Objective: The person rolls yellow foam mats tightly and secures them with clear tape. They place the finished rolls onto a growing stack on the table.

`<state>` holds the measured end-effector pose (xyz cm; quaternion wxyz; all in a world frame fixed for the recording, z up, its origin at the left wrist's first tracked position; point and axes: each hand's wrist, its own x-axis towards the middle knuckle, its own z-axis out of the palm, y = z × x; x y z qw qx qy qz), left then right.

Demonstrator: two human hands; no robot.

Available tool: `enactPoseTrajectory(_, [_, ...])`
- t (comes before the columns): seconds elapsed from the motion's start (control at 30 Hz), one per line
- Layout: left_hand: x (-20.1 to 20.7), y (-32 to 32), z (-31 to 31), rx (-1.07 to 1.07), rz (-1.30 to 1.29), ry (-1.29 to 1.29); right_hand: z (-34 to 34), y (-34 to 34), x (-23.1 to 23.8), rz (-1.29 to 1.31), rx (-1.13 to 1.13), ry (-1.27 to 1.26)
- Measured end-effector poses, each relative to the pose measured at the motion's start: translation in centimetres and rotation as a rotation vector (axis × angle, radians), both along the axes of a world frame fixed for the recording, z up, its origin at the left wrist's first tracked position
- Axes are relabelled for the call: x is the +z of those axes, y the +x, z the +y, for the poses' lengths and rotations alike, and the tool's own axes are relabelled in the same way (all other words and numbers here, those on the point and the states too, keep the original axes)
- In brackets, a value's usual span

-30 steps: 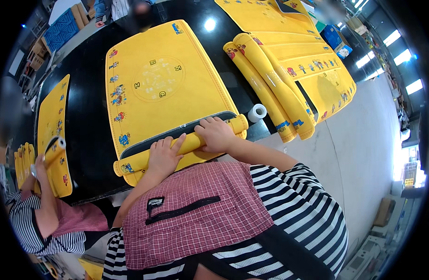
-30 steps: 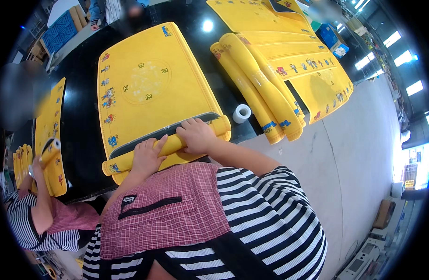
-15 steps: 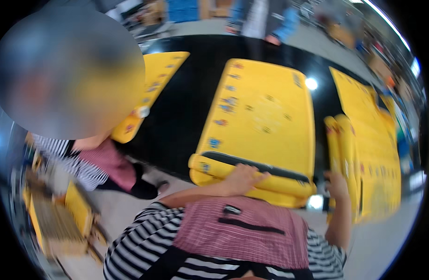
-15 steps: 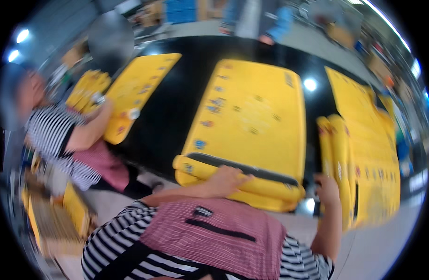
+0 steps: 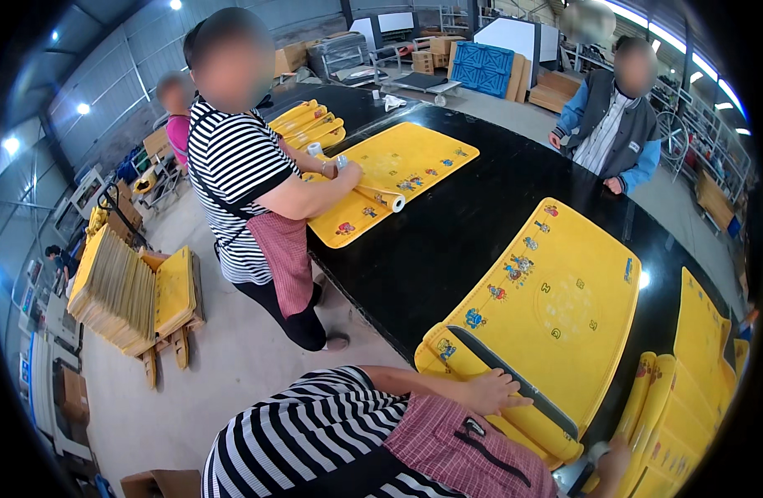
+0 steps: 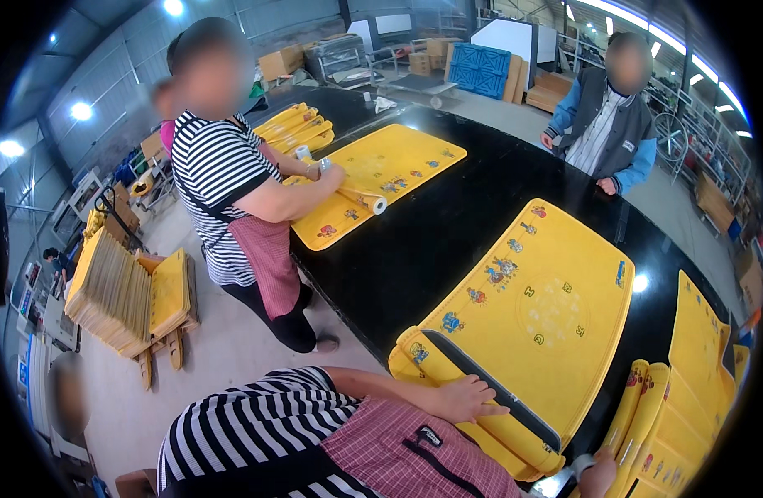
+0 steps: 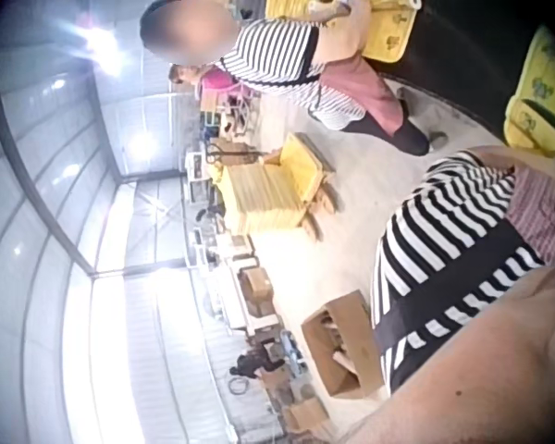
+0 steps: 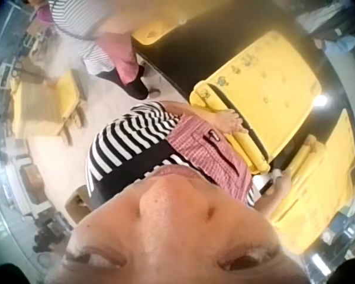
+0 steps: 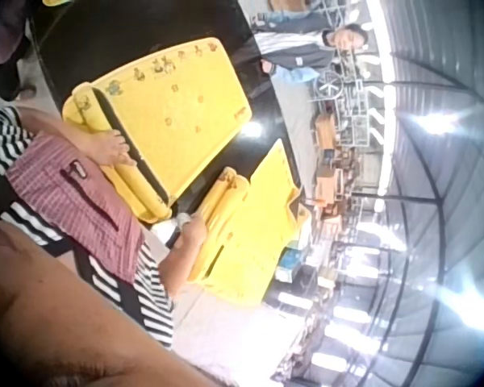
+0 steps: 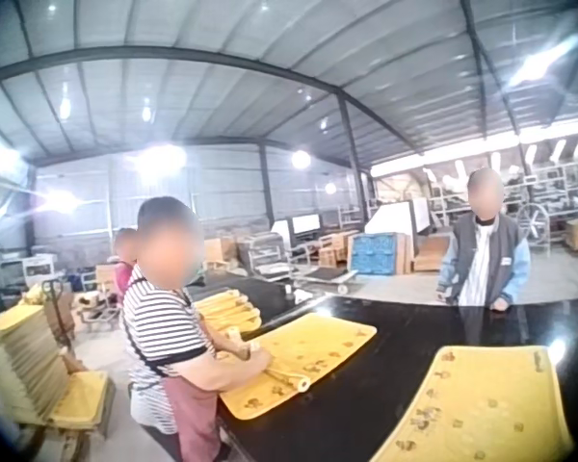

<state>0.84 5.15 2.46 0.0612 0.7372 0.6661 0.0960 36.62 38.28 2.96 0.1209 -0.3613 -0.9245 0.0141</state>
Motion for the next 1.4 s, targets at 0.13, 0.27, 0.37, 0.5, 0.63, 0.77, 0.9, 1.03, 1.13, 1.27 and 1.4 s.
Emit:
enactPoseTrajectory(0.13, [0.2,0.2,-0.5,0.036,-0.034,-0.017,-2.7,-6.2,4.7,0.61,0.014,-0.561])
enactPoseTrajectory(0.27, [-2.0,0.1,0.1,0.045,0.019,0.085,-12.4,-14.3,6.3,0.836,0.171,-1.077])
enactPoseTrajectory(0.37, [-1.2,-0.1,-0.1,0.007,0.019,0.068,-15.7,-18.3,2.3,0.965,0.309,-1.448])
enactPoseTrajectory(0.5, [-2.9,-0.3,0.1,0.03,0.041,0.091,-17.2,-20.3,-0.3,0.842,0.428,-1.384])
enactPoseTrajectory(0.63, [-2.2,-0.1,0.2,0.051,-0.007,0.07,-16.2,-20.3,-1.1,0.814,0.41,-1.334])
enactPoseTrajectory(0.77, [-1.7,-0.1,0.2,0.051,0.002,0.047,-15.5,-20.3,-1.3,0.831,0.367,-1.448])
enactPoseTrajectory(0.9, [-1.0,-0.4,0.2,0.034,-0.027,-0.002,-15.2,-20.3,-1.7,0.823,0.38,-1.396])
enactPoseTrajectory(1.03, [-0.3,-0.5,0.1,0.03,-0.087,0.005,-15.4,-20.4,-1.7,0.84,0.364,-1.424])
enactPoseTrajectory(1.13, [0.0,-0.6,0.1,0.028,-0.097,0.014,-15.7,-20.6,-1.4,0.849,0.342,-1.433])
enactPoseTrajectory(1.27, [-2.4,-0.4,0.6,0.045,-0.088,0.165,-15.5,-20.7,-1.1,0.84,0.312,-1.43])
enactPoseTrajectory(1.4, [-2.1,-0.6,0.5,0.041,-0.087,0.151,-15.3,-20.7,-1.4,0.834,0.345,-1.369])
